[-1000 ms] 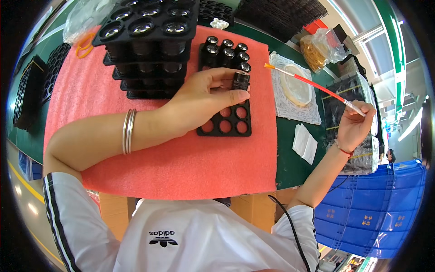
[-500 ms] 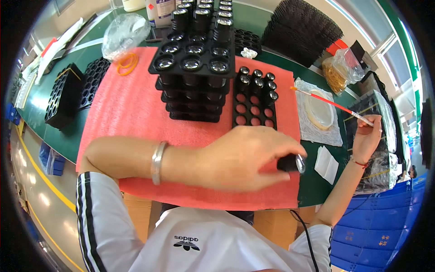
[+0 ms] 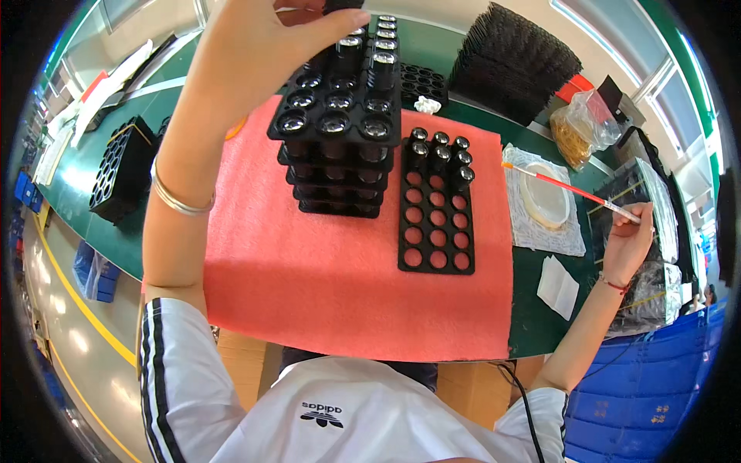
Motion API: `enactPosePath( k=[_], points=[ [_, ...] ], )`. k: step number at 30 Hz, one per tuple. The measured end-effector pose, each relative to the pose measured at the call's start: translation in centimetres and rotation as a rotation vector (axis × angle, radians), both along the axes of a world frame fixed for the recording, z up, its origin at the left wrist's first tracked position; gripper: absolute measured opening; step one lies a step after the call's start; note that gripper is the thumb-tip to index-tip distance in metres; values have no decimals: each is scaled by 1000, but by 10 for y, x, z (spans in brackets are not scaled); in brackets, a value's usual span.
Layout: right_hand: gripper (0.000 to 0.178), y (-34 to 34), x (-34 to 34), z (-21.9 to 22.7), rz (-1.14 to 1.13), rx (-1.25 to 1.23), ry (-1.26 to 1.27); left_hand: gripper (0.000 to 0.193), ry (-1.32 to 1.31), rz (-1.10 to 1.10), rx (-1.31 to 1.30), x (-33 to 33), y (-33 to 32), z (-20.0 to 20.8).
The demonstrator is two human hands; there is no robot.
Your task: Apply adhesive or sealant to cylindrical light components using a brush and organize them into a tray.
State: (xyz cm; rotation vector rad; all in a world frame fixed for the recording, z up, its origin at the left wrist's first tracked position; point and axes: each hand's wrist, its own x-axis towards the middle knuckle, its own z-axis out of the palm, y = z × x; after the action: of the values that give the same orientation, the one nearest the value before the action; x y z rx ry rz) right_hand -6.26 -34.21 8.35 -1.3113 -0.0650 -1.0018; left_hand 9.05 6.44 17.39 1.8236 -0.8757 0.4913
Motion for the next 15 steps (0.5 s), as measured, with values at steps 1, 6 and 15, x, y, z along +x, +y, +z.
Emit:
enactPosePath(
  k=[1, 6, 15],
  points=[
    [29, -1, -1, 1, -8, 2, 4, 34, -7, 14, -9, 9, 2, -1],
    [28, 1, -4, 1, -27, 17, 18, 30, 78, 132, 52, 11, -3, 1],
    [28, 1, -2, 0, -36, 12, 14, 37, -73, 118, 187, 29, 5, -14]
  ],
)
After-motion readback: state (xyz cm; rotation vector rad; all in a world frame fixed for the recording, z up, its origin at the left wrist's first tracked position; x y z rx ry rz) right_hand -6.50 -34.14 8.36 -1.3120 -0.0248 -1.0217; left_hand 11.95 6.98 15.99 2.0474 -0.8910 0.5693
